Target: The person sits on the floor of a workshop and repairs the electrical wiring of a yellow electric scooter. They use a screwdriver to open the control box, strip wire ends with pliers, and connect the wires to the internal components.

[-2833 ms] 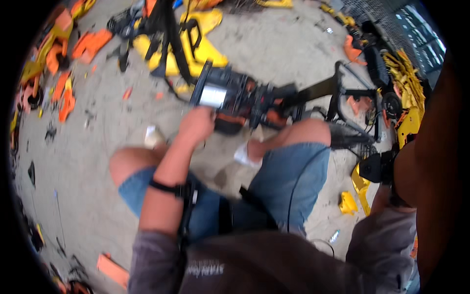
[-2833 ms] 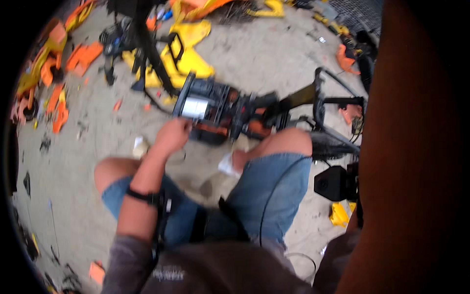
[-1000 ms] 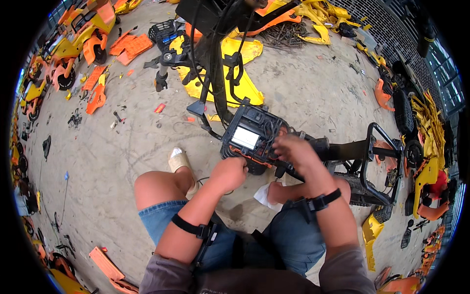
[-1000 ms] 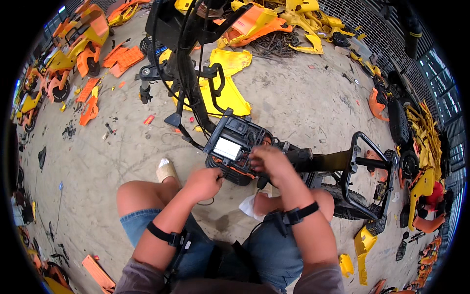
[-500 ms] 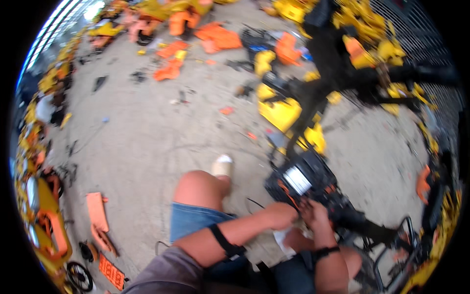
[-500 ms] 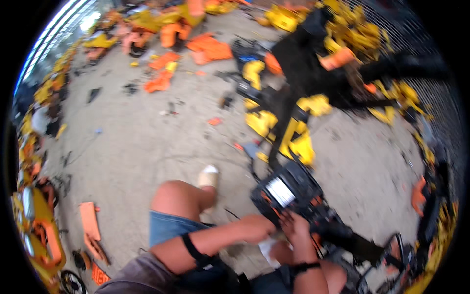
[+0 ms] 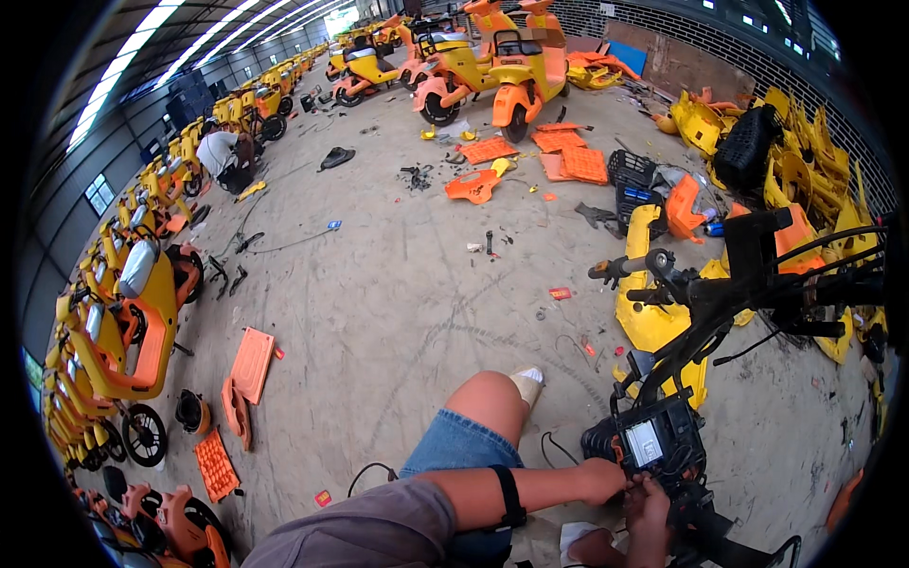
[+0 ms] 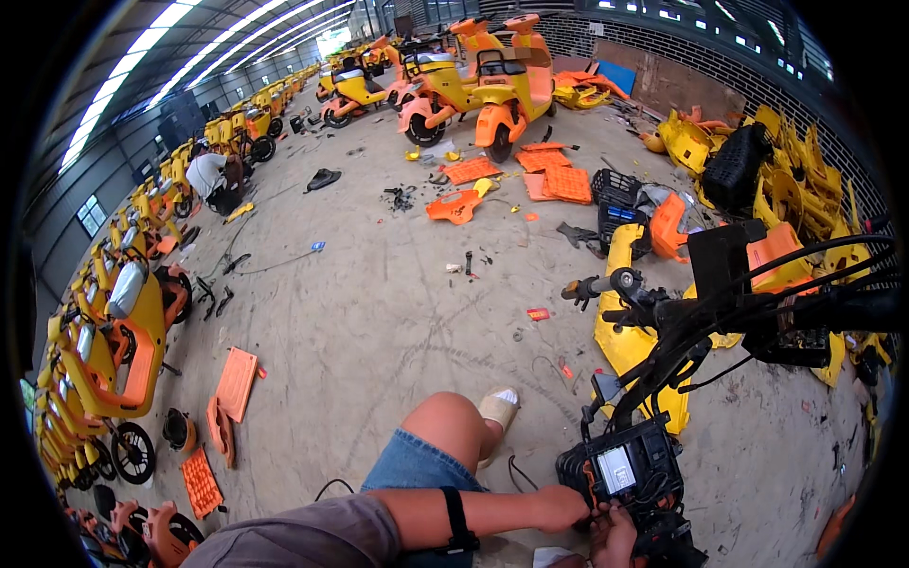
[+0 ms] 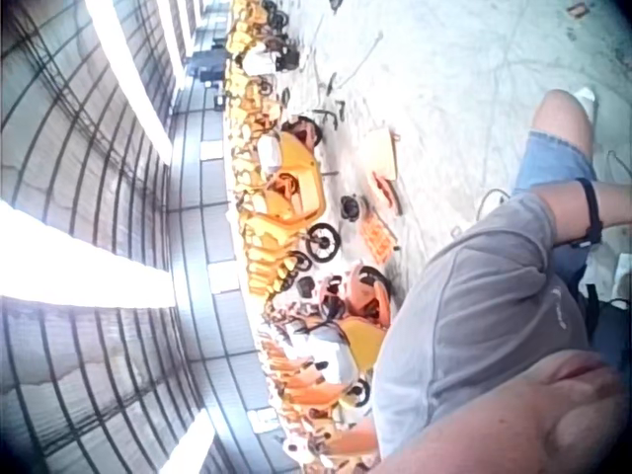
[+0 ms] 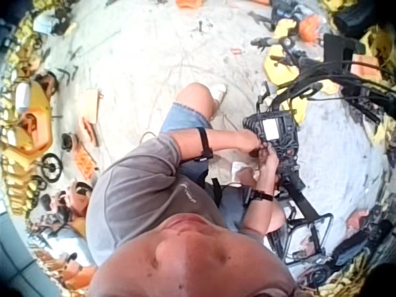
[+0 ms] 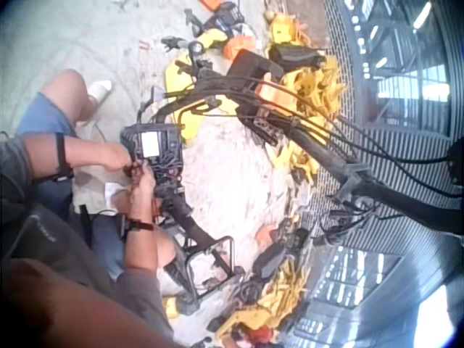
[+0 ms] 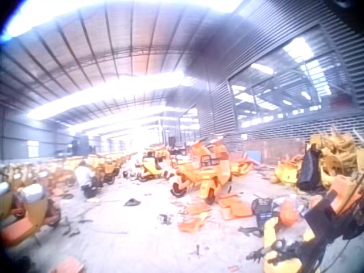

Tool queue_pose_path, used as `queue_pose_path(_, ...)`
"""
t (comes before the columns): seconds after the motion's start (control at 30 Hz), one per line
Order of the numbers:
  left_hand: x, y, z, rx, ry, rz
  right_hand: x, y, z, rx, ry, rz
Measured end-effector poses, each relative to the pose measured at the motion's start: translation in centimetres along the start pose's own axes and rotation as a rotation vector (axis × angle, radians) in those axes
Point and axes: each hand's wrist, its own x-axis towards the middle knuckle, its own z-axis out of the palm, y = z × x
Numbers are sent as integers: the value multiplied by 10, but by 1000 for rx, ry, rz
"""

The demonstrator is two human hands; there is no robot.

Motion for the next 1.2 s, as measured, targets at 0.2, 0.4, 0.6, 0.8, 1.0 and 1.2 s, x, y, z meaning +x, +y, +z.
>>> queue_pose_path(0.2, 7, 1, 4, -9, 70, 37, 6, 0, -7, -3, -23, -48)
queue_pose_path(0.4, 8, -2, 8, -98, 75, 16, -4, -4, 7, -63, 46, -37)
queue_pose_path(0.6, 9, 2, 2, -147, 57, -13, 2, -2, 0, -109, 43, -5)
queue_pose_path(0.8, 19, -10, 20, -231, 197, -96, -5, -5, 7, -174, 89, 40)
queue_pose_path(1.0, 31, -19, 39, -287, 60, 4, -2, -4, 4, -206, 127, 39)
queue_pose_path(1.2, 41, -18, 50, -513, 3, 41, 7, -1, -6, -167, 80, 46)
